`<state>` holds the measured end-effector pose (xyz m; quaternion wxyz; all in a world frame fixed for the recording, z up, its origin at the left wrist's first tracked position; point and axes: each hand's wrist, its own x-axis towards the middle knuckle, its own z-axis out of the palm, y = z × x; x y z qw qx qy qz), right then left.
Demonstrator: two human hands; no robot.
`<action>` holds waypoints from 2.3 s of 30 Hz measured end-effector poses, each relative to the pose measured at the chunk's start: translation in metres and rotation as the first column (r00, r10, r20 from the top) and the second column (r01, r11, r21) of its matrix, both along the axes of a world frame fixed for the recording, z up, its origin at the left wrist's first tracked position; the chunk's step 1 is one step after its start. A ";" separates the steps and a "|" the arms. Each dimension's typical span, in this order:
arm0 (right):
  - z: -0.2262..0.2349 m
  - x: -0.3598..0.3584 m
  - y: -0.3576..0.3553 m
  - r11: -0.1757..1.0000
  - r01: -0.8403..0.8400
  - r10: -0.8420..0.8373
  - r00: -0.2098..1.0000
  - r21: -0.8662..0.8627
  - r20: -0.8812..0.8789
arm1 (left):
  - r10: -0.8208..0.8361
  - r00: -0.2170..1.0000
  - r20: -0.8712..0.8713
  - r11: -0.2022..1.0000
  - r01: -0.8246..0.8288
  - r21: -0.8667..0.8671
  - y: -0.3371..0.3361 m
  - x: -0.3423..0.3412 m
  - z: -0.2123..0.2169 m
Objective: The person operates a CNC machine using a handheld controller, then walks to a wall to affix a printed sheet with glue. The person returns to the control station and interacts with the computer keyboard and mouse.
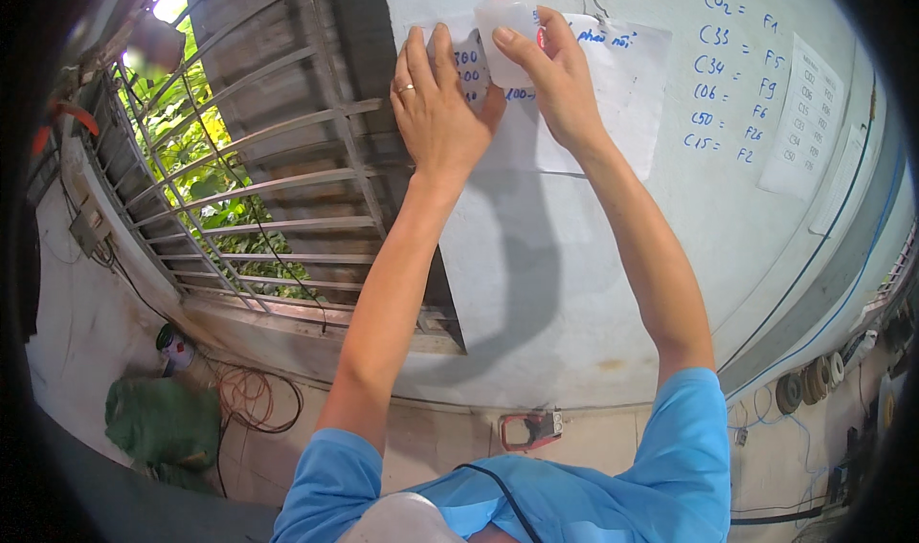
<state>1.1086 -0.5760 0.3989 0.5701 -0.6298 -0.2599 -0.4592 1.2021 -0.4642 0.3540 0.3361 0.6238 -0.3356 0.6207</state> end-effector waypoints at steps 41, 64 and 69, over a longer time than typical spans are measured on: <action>-0.004 0.003 -0.013 0.935 0.271 -0.296 0.952 -0.228 -0.082 | -0.771 0.634 0.056 0.569 0.726 -0.386 0.034 0.018 0.002; -0.137 -0.125 -0.093 0.963 0.268 -0.256 0.947 0.038 -0.192 | -0.211 0.976 -0.058 0.871 0.214 0.443 0.087 0.026 -0.059; -0.168 -0.145 -0.107 0.951 0.281 -0.248 0.943 0.131 -0.223 | -0.256 0.962 0.093 0.876 0.191 0.443 0.090 0.023 -0.054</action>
